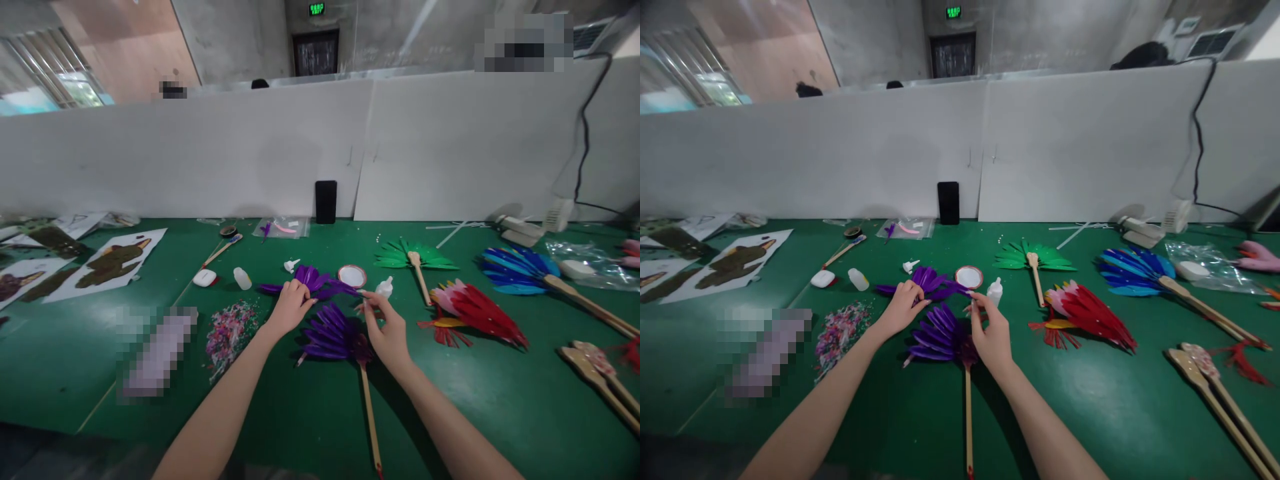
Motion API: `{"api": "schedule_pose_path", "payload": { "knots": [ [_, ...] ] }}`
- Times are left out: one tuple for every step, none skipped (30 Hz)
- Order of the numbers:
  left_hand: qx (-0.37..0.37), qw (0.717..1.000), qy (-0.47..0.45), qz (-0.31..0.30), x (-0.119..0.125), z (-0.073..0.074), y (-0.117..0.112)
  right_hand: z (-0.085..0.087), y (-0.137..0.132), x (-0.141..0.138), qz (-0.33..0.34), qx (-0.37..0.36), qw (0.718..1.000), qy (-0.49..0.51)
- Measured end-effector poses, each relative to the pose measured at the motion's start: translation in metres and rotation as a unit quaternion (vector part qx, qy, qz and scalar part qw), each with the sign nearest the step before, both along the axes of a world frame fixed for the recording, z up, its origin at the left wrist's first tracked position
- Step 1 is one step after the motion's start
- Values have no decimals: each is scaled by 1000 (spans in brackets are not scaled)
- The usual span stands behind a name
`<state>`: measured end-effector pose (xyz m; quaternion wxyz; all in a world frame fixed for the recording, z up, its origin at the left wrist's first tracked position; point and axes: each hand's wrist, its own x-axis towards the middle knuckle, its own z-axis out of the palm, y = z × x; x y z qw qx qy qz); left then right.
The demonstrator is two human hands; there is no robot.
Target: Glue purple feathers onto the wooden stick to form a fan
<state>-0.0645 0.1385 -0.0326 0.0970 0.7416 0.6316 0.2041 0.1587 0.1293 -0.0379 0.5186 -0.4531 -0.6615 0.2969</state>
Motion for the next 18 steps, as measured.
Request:
{"api": "schedule_pose_path", "payload": {
  "knots": [
    [5,1000,-1,6,0,0,0,0,0,-1,4,-10,1000,5],
    [12,1000,-3,12,0,0,1,0,0,-2,8,-18,1000,10],
    [17,1000,-6,18,0,0,1,0,0,-2,11,-24,1000,15],
    [21,999,-10,24,0,0,1,-1,0,-3,13,-28,999,21],
    [24,999,-14,28,-1,0,2,-1,1,-3,13,-30,999,28],
    [26,999,-19,32,-1,0,2,-1,1,-3,12,-32,999,33],
    [27,999,-23,34,-1,-1,2,-2,2,-2,9,-34,999,38],
    [27,999,-29,36,-2,-1,2,-2,2,-2,6,-36,998,42],
    [26,998,-34,37,-2,-2,2,-3,3,-2,3,-37,998,46],
    [25,998,-40,38,-3,-2,3,-4,3,-1,0,-38,998,48],
    [23,998,-47,38,-4,-3,3,-5,4,-1,-2,-39,998,51],
    [20,998,-54,38,-4,-3,4,-7,4,-1,-4,-39,998,53],
    [17,997,-61,36,-5,-3,4,-8,5,-1,-4,-38,998,54],
    [14,997,-66,32,-5,-2,5,-10,5,0,-2,-38,998,54],
    [13,997,-70,30,-5,-2,5,-11,6,0,-1,-39,998,53],
    [13,997,-75,30,-6,-1,5,-12,6,0,2,-43,998,52],
    [14,996,-78,33,-6,-1,5,-13,6,0,5,-48,997,52],
    [16,996,-79,38,-6,-1,5,-13,5,0,8,-54,997,53]
  ]
}}
